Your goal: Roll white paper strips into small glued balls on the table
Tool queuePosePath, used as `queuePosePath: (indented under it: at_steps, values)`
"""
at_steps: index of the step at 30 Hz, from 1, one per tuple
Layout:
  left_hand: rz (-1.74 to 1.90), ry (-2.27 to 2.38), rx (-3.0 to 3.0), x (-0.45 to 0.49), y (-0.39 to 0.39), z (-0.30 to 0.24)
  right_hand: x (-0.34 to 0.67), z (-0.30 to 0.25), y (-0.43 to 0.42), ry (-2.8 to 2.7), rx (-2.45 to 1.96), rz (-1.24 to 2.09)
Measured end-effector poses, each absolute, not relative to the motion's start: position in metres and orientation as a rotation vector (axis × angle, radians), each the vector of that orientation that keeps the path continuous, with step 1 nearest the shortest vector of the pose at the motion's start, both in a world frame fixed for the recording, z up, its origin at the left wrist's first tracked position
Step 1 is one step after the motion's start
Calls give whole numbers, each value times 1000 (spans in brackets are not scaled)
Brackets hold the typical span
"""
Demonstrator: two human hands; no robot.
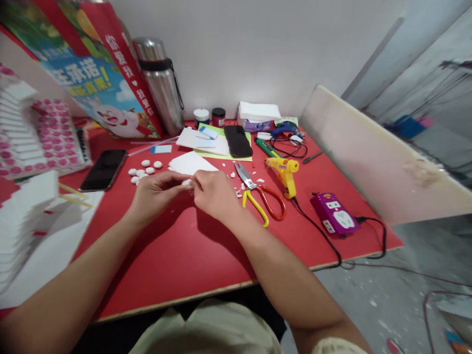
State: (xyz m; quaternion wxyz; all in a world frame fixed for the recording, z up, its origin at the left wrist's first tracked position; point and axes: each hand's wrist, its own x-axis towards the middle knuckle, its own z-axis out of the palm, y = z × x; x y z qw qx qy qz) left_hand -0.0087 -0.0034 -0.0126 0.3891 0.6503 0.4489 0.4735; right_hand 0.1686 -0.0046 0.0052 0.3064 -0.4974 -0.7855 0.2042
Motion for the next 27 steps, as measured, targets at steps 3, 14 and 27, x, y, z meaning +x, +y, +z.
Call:
queuePosePath:
  at_steps: [3, 14, 27]
  values:
    - [1166, 1145, 1605, -9, -3, -14, 168, 4, -5, -2114, -1285, 505]
    - [1162, 1034, 1499, -9, -4, -8, 173, 8, -3, -1893, -1168, 897]
    - [1239, 1104, 1594, -6, -7, -14, 176, 14, -8, -2347, -1153, 322]
